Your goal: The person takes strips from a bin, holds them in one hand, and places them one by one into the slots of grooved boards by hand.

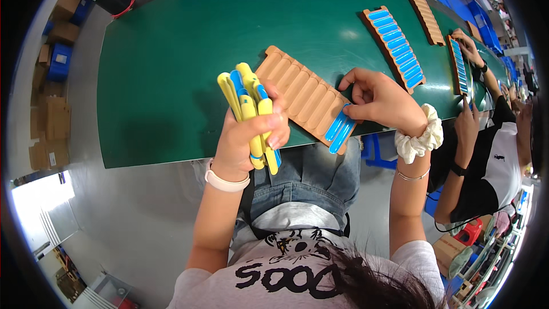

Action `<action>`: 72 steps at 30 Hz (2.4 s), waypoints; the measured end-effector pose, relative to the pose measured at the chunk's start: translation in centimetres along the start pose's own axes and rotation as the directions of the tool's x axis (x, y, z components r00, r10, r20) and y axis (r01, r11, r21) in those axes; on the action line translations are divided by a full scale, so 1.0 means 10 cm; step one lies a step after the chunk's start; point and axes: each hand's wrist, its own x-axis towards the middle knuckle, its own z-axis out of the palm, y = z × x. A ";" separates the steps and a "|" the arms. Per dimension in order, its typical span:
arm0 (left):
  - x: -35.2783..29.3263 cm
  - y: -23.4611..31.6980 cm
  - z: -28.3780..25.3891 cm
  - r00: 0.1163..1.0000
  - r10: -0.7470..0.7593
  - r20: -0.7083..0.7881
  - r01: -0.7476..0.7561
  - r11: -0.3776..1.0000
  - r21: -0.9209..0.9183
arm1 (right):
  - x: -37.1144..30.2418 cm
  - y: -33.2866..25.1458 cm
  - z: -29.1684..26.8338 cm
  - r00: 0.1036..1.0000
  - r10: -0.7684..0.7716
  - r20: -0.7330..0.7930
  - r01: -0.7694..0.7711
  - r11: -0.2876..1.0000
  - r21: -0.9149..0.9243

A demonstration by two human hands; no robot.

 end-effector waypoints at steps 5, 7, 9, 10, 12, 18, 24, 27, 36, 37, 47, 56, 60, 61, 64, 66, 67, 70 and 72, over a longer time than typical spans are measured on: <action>-0.03 0.03 0.05 0.991 -0.125 0.054 0.120 0.988 0.098 | -0.03 -0.32 0.04 0.995 -0.049 -0.091 0.061 0.989 0.134; -0.02 0.03 0.11 0.991 -0.134 0.015 0.130 0.980 0.153 | 0.04 -0.36 0.16 0.978 -0.137 -0.155 0.157 0.979 0.128; -0.02 0.03 0.12 0.981 -0.191 -0.036 0.191 0.924 0.331 | 0.15 -0.44 0.31 0.847 -0.509 -0.152 0.524 0.849 0.075; -0.02 0.03 0.09 0.978 -0.198 -0.059 0.206 0.906 0.369 | 0.16 -0.52 0.35 0.880 -0.472 -0.056 0.475 0.869 0.137; -0.02 0.05 0.10 0.979 -0.198 -0.048 0.203 0.922 0.328 | 0.20 -0.54 0.39 0.925 -0.379 0.001 0.365 0.891 0.270; 0.00 0.08 0.13 0.978 -0.205 0.023 0.189 0.935 0.300 | 0.18 -0.51 0.39 0.969 -0.241 0.053 0.192 0.873 0.448; 0.00 0.08 0.17 0.977 -0.198 -0.084 0.214 0.917 0.336 | 0.16 -0.44 0.26 0.948 -0.307 -0.082 0.300 0.777 0.554; 0.01 0.08 0.15 0.980 -0.186 -0.073 0.199 0.911 0.360 | 0.15 -0.46 0.29 0.957 -0.281 -0.080 0.276 0.784 0.555; -0.01 0.09 0.10 0.983 -0.167 -0.078 0.182 0.946 0.270 | 0.09 -0.44 0.37 0.965 -0.255 -0.066 0.260 0.880 0.397; -0.01 0.09 0.12 0.983 -0.169 -0.078 0.184 0.945 0.269 | 0.09 -0.46 0.39 0.974 -0.225 -0.012 0.202 0.848 0.490; 0.00 0.09 0.16 0.981 -0.164 -0.108 0.191 0.927 0.323 | 0.05 -0.45 0.29 0.958 -0.172 -0.228 0.260 0.856 0.447; 0.02 0.02 0.11 0.989 -0.069 -0.134 0.106 0.950 0.295 | 0.03 -0.42 0.58 0.987 -0.127 -0.099 0.161 0.744 0.648; 0.02 0.01 0.12 0.988 -0.049 -0.147 0.086 0.963 0.257 | -0.02 -0.43 0.43 0.926 -0.087 -0.367 0.305 0.745 0.594; 0.02 0.01 0.11 0.988 -0.051 -0.143 0.087 0.963 0.254 | -0.02 -0.43 0.38 0.871 -0.084 -0.484 0.426 0.619 0.659; 0.00 0.02 0.10 0.990 -0.047 -0.131 0.073 0.977 0.198 | -0.07 -0.29 0.19 0.892 -0.113 -0.437 0.377 0.720 0.583; 0.00 0.02 0.10 0.991 -0.042 -0.129 0.066 0.980 0.188 | -0.05 -0.24 0.17 0.907 -0.103 -0.409 0.319 0.801 0.507; 0.00 0.02 0.09 0.990 -0.035 -0.140 0.060 0.981 0.182 | -0.01 -0.22 0.16 0.924 -0.087 -0.373 0.256 0.865 0.432; 0.01 0.01 0.09 0.992 -0.027 -0.127 0.047 0.987 0.155 | -0.03 -0.12 0.15 0.932 -0.032 -0.361 0.182 0.903 0.389; 0.01 0.01 0.08 0.992 -0.026 -0.122 0.044 0.988 0.147 | -0.07 -0.08 0.21 0.938 0.036 -0.346 0.133 0.881 0.454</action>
